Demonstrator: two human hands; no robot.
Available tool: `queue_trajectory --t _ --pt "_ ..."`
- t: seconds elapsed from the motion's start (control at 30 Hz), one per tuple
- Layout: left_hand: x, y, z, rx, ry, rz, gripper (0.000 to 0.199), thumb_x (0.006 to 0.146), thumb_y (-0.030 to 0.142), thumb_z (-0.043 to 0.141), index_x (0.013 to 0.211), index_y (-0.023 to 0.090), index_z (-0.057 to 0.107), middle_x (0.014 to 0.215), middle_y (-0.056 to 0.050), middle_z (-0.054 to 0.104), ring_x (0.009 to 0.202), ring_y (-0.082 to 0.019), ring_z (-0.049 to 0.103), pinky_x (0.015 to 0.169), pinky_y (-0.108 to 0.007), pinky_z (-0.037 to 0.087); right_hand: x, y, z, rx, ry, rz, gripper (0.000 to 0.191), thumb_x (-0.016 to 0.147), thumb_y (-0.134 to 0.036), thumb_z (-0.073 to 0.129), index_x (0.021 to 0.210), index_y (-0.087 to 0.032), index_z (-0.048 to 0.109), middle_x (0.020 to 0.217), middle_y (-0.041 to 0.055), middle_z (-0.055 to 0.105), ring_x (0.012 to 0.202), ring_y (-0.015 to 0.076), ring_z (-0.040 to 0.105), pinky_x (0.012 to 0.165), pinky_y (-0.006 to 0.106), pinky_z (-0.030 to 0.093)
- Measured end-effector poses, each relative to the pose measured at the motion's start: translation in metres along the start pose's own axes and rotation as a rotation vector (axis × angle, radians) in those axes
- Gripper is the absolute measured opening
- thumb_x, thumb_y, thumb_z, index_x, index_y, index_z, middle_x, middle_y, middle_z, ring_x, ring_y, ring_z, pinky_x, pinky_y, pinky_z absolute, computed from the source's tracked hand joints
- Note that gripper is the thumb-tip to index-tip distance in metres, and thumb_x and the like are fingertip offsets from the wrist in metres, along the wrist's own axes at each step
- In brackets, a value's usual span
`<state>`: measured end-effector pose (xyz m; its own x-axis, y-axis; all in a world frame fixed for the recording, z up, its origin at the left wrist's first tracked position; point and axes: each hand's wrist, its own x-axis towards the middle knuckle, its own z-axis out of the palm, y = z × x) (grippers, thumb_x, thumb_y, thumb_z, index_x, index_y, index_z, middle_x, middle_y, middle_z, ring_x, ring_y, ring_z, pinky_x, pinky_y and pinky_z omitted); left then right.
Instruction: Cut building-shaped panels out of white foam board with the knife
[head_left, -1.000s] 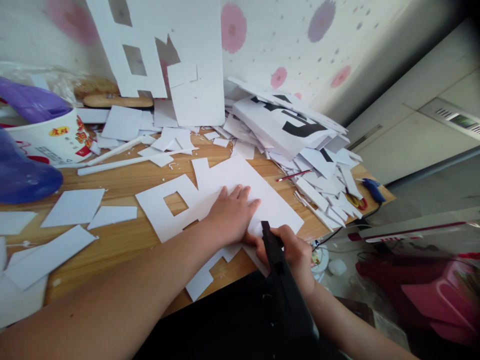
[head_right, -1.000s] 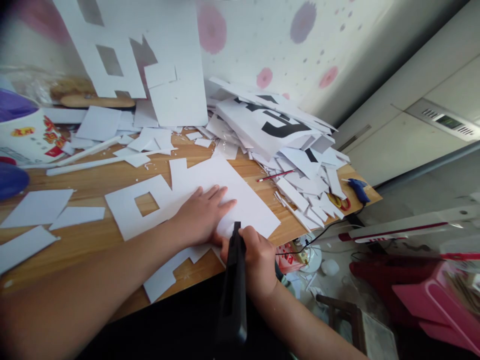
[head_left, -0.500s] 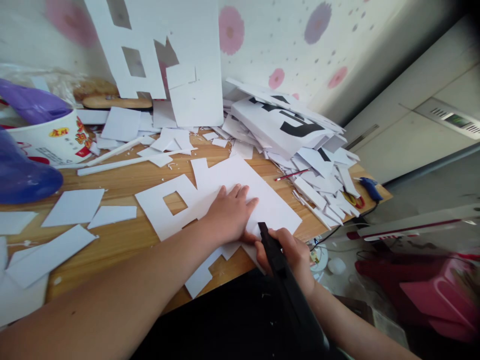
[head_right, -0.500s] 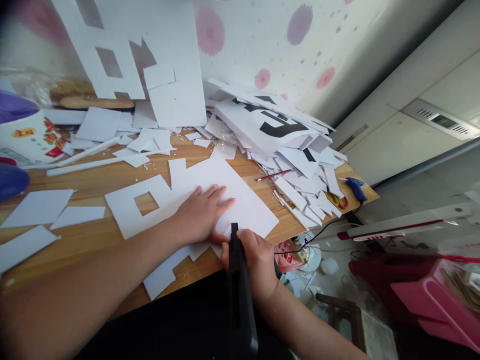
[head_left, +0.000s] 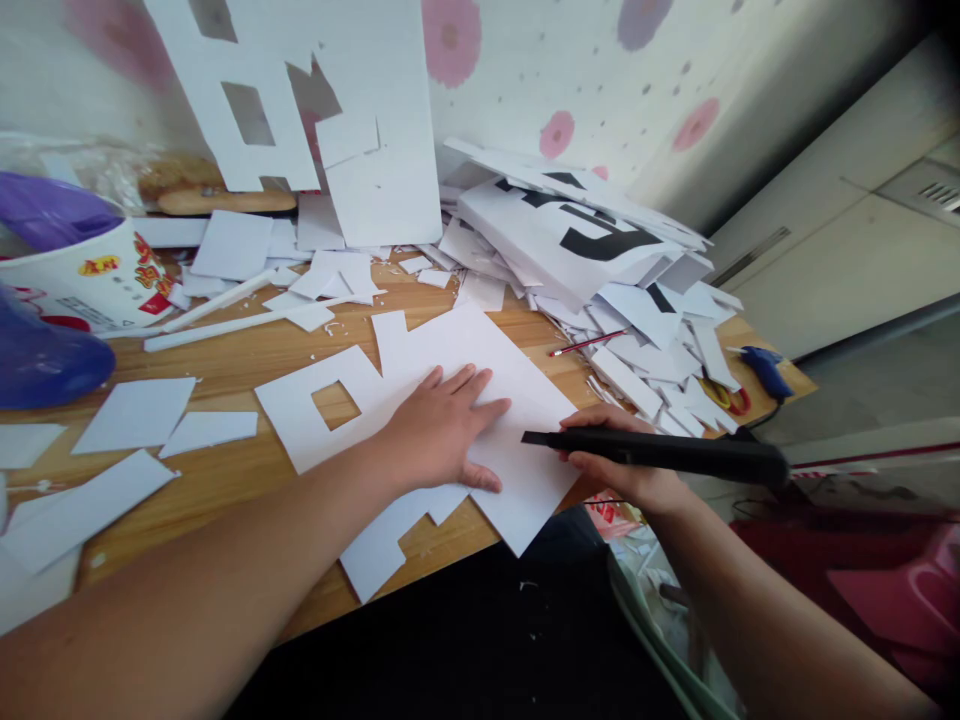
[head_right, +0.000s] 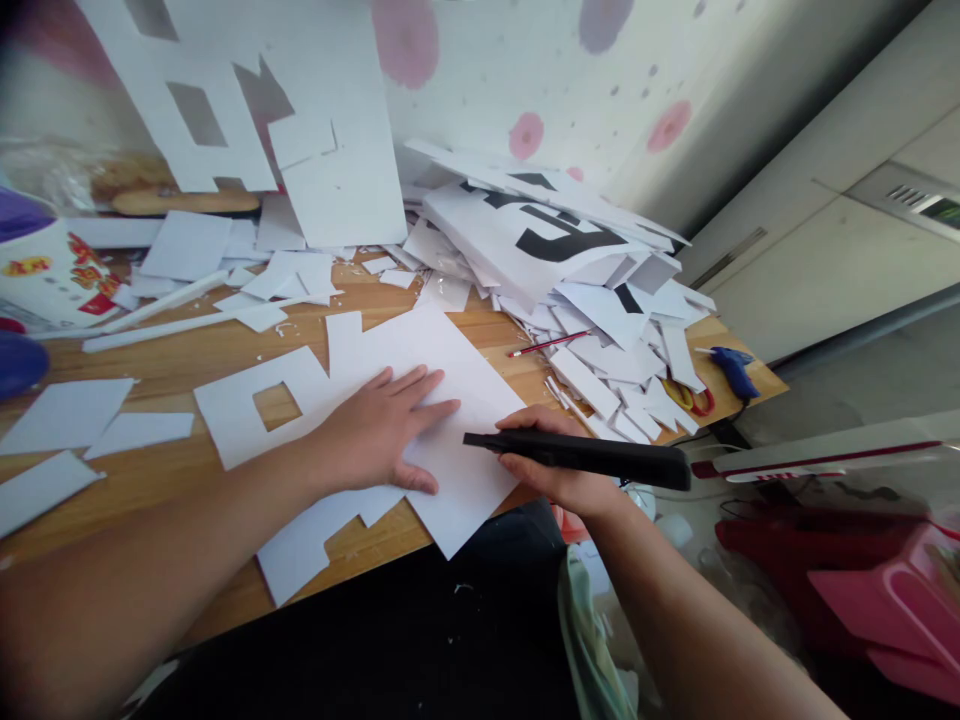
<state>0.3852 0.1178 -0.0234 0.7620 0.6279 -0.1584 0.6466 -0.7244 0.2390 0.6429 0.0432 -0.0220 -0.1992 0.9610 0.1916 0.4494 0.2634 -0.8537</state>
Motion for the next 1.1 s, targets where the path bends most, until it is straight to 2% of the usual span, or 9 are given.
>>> queue_trajectory --t 0.1,0.23,0.33,0.47,0.8,0.97,1.1 --pt "0.001 -0.002 -0.002 -0.009 -0.020 -0.002 0.101 0.069 0.081 0.063 0.151 0.028 0.036 0.163 -0.016 0.014 0.150 -0.036 0.012 0.118 -0.057 0.011 0.009 0.003 -0.006 -0.110 -0.131 -0.093 0.028 0.083 -0.033 0.072 0.109 -0.022 0.070 0.098 0.0062 0.072 0.086 0.0183 0.069 0.076 0.030 0.058" --pt "0.001 -0.003 -0.001 -0.010 -0.031 -0.003 0.102 0.069 0.080 0.064 0.152 0.029 0.033 0.164 -0.014 0.012 0.151 -0.035 0.011 0.119 -0.055 0.010 0.017 0.008 -0.008 -0.098 -0.207 -0.133 0.027 0.085 -0.032 0.070 0.110 -0.023 0.070 0.099 0.0059 0.073 0.087 0.0178 0.070 0.077 0.028 0.058" --pt "0.001 -0.002 -0.002 0.001 -0.052 -0.008 0.103 0.069 0.080 0.064 0.153 0.030 0.033 0.164 -0.014 0.011 0.151 -0.034 0.010 0.119 -0.055 0.010 0.022 0.006 -0.007 -0.046 -0.231 -0.130 0.025 0.085 -0.031 0.070 0.108 -0.022 0.071 0.096 0.0049 0.074 0.083 0.0170 0.071 0.076 0.027 0.058" --pt "0.002 -0.001 -0.004 0.013 -0.067 -0.009 0.103 0.069 0.081 0.063 0.153 0.029 0.032 0.164 -0.016 0.010 0.151 -0.035 0.009 0.118 -0.056 0.010 0.026 0.006 -0.007 -0.016 -0.258 -0.165 0.023 0.084 -0.027 0.070 0.108 -0.023 0.071 0.099 0.0038 0.074 0.087 0.0163 0.071 0.077 0.025 0.057" --pt "0.002 -0.003 -0.002 0.006 -0.071 -0.015 0.105 0.068 0.084 0.061 0.153 0.031 0.031 0.164 -0.014 0.009 0.151 -0.036 0.010 0.119 -0.056 0.008 0.024 0.009 -0.009 -0.060 -0.295 -0.195 0.022 0.085 -0.025 0.068 0.107 -0.021 0.068 0.095 0.0022 0.073 0.082 0.0138 0.069 0.073 0.022 0.054" --pt "0.002 -0.001 -0.003 0.009 -0.057 -0.016 0.104 0.067 0.083 0.063 0.152 0.031 0.033 0.164 -0.014 0.011 0.150 -0.037 0.012 0.119 -0.056 0.009 0.027 0.001 -0.004 -0.197 -0.246 -0.363 0.019 0.088 -0.031 0.064 0.103 -0.020 0.067 0.087 0.0040 0.073 0.073 0.0146 0.069 0.064 0.023 0.054" --pt "0.002 0.000 -0.004 0.021 -0.063 -0.015 0.103 0.068 0.081 0.064 0.152 0.030 0.034 0.163 -0.016 0.012 0.150 -0.037 0.013 0.118 -0.058 0.011 0.032 -0.002 0.000 -0.232 -0.215 -0.542 0.016 0.088 -0.024 0.065 0.103 -0.018 0.064 0.084 0.0073 0.072 0.071 0.0153 0.068 0.062 0.024 0.054"
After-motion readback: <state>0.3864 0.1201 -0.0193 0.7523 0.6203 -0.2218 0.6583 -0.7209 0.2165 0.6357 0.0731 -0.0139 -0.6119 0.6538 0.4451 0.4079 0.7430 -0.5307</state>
